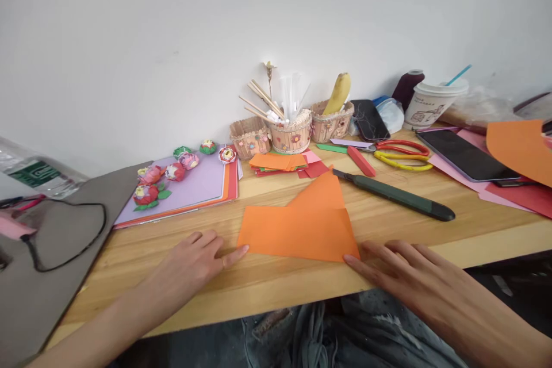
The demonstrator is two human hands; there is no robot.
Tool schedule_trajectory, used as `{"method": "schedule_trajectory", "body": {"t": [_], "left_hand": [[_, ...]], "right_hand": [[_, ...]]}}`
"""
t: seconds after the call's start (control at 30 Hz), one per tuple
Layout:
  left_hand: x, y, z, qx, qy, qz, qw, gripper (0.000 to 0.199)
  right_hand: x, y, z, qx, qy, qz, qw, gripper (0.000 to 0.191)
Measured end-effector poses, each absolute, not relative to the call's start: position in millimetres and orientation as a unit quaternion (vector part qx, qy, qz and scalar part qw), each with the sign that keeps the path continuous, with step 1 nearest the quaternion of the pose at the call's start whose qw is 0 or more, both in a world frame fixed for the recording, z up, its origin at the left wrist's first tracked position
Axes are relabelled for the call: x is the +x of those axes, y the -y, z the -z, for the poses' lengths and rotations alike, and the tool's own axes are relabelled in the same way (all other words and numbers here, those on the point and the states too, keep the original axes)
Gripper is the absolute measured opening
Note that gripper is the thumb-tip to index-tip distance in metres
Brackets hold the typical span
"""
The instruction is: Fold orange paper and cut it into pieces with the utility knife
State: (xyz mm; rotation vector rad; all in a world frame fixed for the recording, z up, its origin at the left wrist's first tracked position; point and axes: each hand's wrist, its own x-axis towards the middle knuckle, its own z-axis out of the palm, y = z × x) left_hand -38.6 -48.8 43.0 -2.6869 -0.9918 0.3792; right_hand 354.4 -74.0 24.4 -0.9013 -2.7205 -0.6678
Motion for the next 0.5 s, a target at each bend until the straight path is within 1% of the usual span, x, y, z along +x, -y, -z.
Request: {"method": "schedule_trajectory", "body": {"t": [0.2, 0.33, 0.4, 0.5], "left_hand": [[-59, 45, -33, -0.928, 0.355, -0.1, 0.052, 0.069], [-65, 42, -29, -0.937, 0.342, -0.056, 0.041, 0.069], [-65, 41, -27, -0.939, 0.338, -0.025, 0.052, 0.068], [-64, 38, -23, -0.943, 0.326, 0.014, 0.061, 0.061]], "right_hand": [[365, 80, -22, -0.313, 0.917, 0.226, 0.098, 0.069], [369, 79, -22, -0.321, 0.917, 0.217, 0.101, 0.07], [368, 76, -27, -0.321, 0.921, 0.193, 0.108, 0.064], [351, 72, -34, -0.33, 0.921, 0.167, 0.125, 0.042]]}}
